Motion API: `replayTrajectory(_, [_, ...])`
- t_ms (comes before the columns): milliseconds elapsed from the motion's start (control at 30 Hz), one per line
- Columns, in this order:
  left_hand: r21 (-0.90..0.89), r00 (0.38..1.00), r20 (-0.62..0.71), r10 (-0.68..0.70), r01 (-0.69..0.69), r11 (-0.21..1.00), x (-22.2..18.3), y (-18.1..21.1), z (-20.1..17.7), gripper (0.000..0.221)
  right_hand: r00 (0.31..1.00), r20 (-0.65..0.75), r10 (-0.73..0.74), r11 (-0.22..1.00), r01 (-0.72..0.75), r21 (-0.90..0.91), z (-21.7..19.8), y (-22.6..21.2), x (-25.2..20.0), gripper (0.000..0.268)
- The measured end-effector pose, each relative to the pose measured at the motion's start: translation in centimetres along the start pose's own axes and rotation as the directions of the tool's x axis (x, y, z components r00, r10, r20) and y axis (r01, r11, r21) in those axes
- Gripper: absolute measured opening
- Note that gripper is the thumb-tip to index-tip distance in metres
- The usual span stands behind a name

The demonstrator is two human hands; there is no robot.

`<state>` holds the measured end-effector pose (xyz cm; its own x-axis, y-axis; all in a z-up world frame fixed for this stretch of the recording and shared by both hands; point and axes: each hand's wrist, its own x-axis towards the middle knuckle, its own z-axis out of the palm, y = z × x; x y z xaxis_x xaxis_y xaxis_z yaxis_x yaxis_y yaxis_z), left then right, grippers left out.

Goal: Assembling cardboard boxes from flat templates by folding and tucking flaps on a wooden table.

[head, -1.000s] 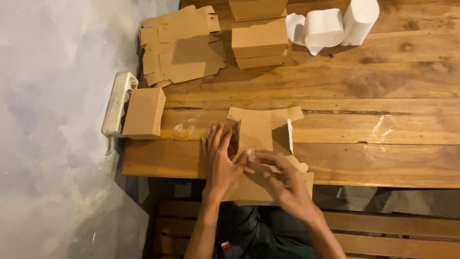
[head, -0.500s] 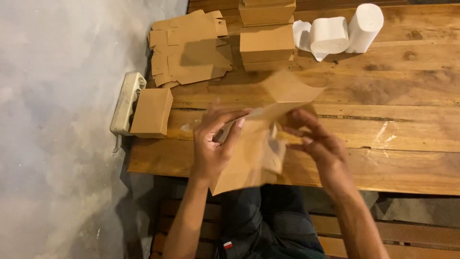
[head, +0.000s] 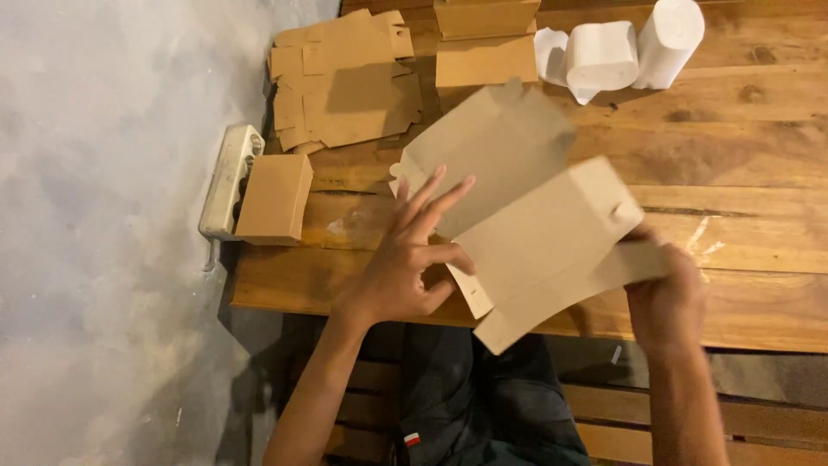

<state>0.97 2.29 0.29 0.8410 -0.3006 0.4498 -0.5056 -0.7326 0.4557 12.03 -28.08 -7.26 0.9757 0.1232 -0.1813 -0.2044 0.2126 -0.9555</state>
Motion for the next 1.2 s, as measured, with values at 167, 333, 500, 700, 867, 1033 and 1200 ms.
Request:
replayTrajectory(167, [-0.018, 0.983, 0.137, -0.119, 0.122, 0.992, -1.4, -3.2, 5.1, 0.013, 0.968, 0.130, -0.215, 0.779, 0.250, -0.574, 1.8, 1.2, -4.1, 0.015])
replayTrajectory(333, [0.006, 0.954, 0.237, -0.183, 0.187, 0.982, -0.5, -3.1, 5.1, 0.012, 0.770, 0.365, -0.524, 0.409, 0.603, -0.685, 2.4, 2.6, -4.9, 0.021])
replayTrajectory(500, [0.004, 0.881, 0.385, -0.275, 0.297, 0.955, 1.1, -2.1, 3.9, 0.020, 0.696, 0.467, -0.546, 0.100, 0.608, -0.788, 2.4, 3.5, -5.0, 0.018])
replayTrajectory(700, [-0.026, 0.865, 0.373, -0.336, 0.372, 0.928, 2.6, -2.7, 5.2, 0.038, 0.801, 0.427, -0.419, 0.297, 0.565, -0.770, 0.7, 3.2, -0.9, 0.020])
replayTrajectory(867, [0.125, 0.854, 0.317, -0.412, 0.393, 0.911, 3.3, -2.5, 8.8, 0.070, 0.882, 0.367, -0.295, 0.376, 0.460, -0.804, 2.0, 1.5, 3.8, 0.030])
replayTrajectory(1033, [0.223, 0.813, 0.318, -0.487, 0.435, 0.872, 3.6, -0.3, 8.8, 0.091, 0.909, 0.402, -0.115, 0.576, 0.390, -0.719, 5.0, -2.1, 3.3, 0.037])
replayTrajectory(1200, [0.188, 0.879, 0.315, -0.357, 0.311, 0.932, 2.0, -1.1, 8.6, 0.099, 0.882, 0.465, -0.082, 0.648, 0.401, -0.647, 5.0, -2.3, 3.0, 0.040])
